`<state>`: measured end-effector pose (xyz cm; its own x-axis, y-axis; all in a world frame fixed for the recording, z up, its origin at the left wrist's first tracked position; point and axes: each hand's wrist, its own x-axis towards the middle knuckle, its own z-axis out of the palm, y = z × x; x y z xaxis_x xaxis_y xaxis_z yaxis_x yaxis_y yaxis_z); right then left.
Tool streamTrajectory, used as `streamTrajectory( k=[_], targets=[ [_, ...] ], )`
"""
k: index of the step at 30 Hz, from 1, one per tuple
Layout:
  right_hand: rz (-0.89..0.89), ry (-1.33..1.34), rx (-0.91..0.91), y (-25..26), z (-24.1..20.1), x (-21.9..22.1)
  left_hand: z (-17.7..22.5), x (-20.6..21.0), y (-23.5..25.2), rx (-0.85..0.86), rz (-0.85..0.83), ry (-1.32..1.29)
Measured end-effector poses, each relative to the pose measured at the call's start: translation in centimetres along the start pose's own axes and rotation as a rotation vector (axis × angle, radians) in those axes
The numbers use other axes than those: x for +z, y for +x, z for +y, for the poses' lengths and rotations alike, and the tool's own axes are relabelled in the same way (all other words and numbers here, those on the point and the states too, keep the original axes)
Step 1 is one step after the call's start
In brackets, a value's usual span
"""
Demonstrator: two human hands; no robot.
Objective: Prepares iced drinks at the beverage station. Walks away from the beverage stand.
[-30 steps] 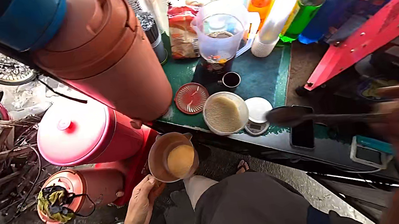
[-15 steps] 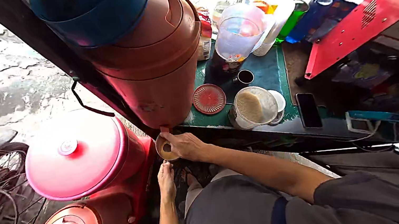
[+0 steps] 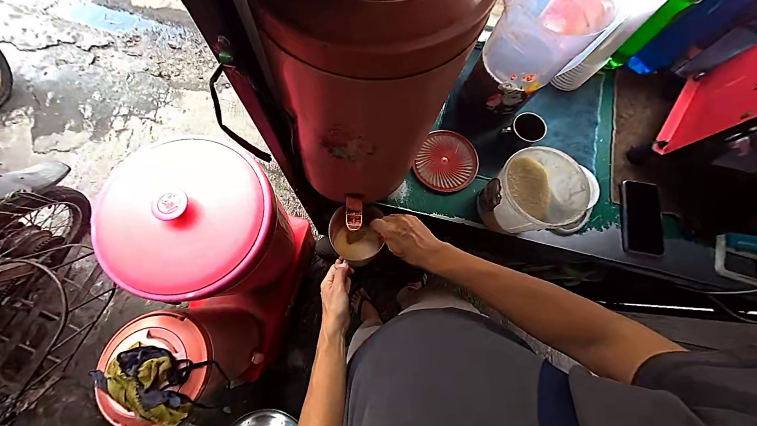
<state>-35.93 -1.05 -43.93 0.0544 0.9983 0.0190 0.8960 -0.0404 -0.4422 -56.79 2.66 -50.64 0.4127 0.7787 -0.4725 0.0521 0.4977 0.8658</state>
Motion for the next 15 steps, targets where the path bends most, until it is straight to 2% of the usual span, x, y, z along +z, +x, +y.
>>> streamTrajectory(
  k=[3, 7, 11, 13, 15],
  targets=[
    [0.025, -0.029, 0.046, 0.9, -0.2, 0.7, -0.2, 0.1, 0.1, 0.0, 0.004, -0.015],
    [-0.163, -0.055, 0.091, 1.2, -0.9, 0.7, 0.3, 0.3, 0.1, -0.013, 0.014, -0.029],
    [-0.018, -0.105, 0.102, 0.9, 0.1, 1.2, -0.1, 0.1, 0.2, 0.002, 0.002, -0.017],
    [-0.104, -0.145, 0.106, 0.7, -0.7, 0.9, -0.1, 0.1, 0.4, 0.009, 0.003, -0.021],
    [-0.169, -0.124, 0.034, 0.6, -1.5, 1.1, -0.1, 0.0, 0.4, 0.011, 0.002, -0.034]
  ],
)
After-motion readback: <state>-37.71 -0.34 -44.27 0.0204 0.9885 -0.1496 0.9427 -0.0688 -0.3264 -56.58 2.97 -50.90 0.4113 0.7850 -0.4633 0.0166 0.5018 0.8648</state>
